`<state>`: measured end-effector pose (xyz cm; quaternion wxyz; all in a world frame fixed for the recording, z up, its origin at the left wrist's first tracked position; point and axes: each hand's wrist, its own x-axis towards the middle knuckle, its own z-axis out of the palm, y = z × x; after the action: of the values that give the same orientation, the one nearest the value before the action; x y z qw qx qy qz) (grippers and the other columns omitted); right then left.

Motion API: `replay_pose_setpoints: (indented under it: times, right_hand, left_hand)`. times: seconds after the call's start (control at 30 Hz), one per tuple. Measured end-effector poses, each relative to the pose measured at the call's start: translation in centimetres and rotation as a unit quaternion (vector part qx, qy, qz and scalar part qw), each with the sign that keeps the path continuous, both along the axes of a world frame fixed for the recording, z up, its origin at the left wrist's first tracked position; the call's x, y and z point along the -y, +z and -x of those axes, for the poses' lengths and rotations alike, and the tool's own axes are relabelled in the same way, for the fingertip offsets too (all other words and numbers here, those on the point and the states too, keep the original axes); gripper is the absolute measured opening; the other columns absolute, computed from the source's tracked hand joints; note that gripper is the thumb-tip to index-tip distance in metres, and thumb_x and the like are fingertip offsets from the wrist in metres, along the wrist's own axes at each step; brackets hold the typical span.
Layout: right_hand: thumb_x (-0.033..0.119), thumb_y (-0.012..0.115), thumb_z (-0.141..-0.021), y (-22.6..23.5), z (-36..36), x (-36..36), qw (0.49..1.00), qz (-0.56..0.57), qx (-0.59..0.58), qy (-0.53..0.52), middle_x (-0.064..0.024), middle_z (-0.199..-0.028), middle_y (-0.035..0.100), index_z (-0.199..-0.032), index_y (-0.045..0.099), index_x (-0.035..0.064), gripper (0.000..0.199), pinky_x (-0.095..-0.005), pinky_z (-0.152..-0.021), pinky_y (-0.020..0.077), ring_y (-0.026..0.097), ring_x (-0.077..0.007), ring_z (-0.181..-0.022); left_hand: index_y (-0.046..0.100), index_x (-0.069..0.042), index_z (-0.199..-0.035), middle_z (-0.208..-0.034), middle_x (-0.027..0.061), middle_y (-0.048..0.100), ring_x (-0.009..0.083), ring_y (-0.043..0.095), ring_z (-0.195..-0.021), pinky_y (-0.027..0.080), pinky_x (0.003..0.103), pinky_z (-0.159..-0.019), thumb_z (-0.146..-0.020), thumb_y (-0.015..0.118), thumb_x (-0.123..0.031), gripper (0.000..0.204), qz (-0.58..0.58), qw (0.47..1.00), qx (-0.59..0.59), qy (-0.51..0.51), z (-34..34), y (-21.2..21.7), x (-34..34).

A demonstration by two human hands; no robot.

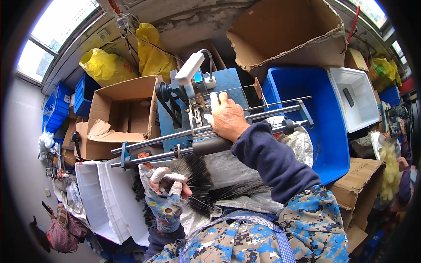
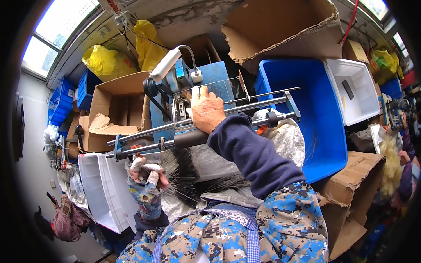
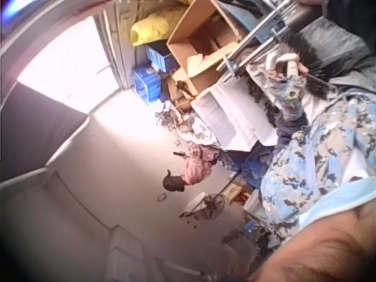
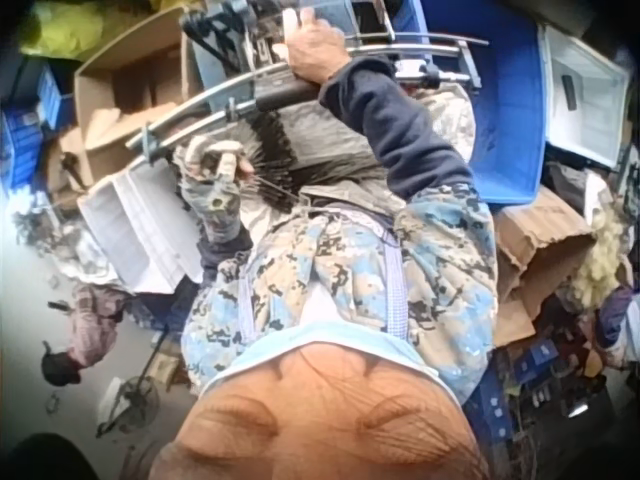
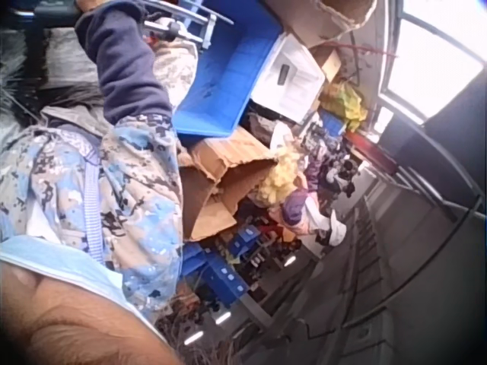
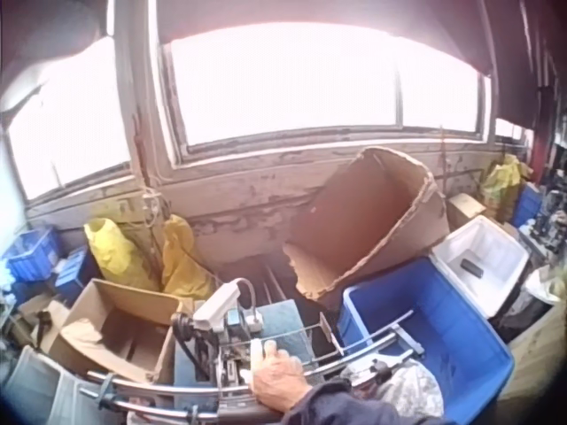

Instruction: The person operates a blue industrial machine by repeatedly pulling a white handle to process a bundle of black bristles. The person holds the bristles with a gloved left hand while manipulating the machine's lever with the right hand. The processed bristles are collected in a white bin below the machine.

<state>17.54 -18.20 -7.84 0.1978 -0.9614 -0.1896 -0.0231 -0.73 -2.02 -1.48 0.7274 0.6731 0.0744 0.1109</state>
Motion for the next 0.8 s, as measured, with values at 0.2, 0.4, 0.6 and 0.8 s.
replay_pose_setpoints:
  times: [0.2, 0.4, 0.6, 0.8]
  right_hand:
    - [0.032, 0.062, -0.077, 0.2, 0.5, -3.1, 0.999, 0.000, -0.004, 0.032, -0.0199, -0.101, 0.049, -0.123, 0.038, -0.0079, 0.065, -0.0384, -0.069, 0.0489, 0.058, -0.0319, -0.082]
    - [0.030, 0.062, -0.078, 0.7, -0.7, 2.8, 0.997, 0.059, -0.010, 0.046, -0.0199, -0.105, 0.045, -0.118, 0.044, -0.0075, 0.057, -0.0400, -0.072, 0.0468, 0.054, -0.0321, -0.089]
    - [0.012, 0.058, -0.075, 1.7, -4.2, 6.3, 0.978, 0.143, 0.151, -0.018, -0.0132, -0.102, 0.051, -0.096, 0.059, 0.0013, 0.024, -0.0435, -0.082, 0.0330, 0.046, -0.0269, -0.099]
    - [0.008, 0.057, -0.072, 3.9, -3.1, 7.4, 0.967, 0.229, 0.085, 0.080, -0.0071, -0.071, 0.062, -0.078, 0.065, 0.0088, 0.010, -0.0388, -0.076, 0.0356, 0.055, -0.0229, -0.082]
  left_hand:
    - [0.040, -0.006, -0.120, -0.084, 0.0169, 0.062, 0.0179, 0.059, -0.055, 0.045, 0.022, -0.043, -0.082, 0.052, 0.006, 0.042, -0.002, 0.999, -0.028, 0.025, 0.1, 0.5, -0.3]
    - [0.042, -0.005, -0.119, -0.082, 0.0166, 0.062, 0.0169, 0.059, -0.054, 0.043, 0.022, -0.040, -0.082, 0.052, 0.006, 0.040, 0.004, 0.999, -0.005, 0.048, 0.3, -1.0, -2.6]
    - [0.042, -0.005, -0.118, -0.083, 0.0164, 0.062, 0.0174, 0.059, -0.054, 0.043, 0.021, -0.040, -0.082, 0.053, 0.005, 0.040, 0.030, 0.999, 0.003, 0.039, -0.5, -0.9, -1.1]
    - [0.039, -0.004, -0.121, -0.081, 0.0168, 0.062, 0.0162, 0.058, -0.051, 0.043, 0.022, -0.038, -0.082, 0.056, 0.002, 0.043, -0.006, 0.994, 0.057, 0.090, 0.0, 0.1, -3.2]
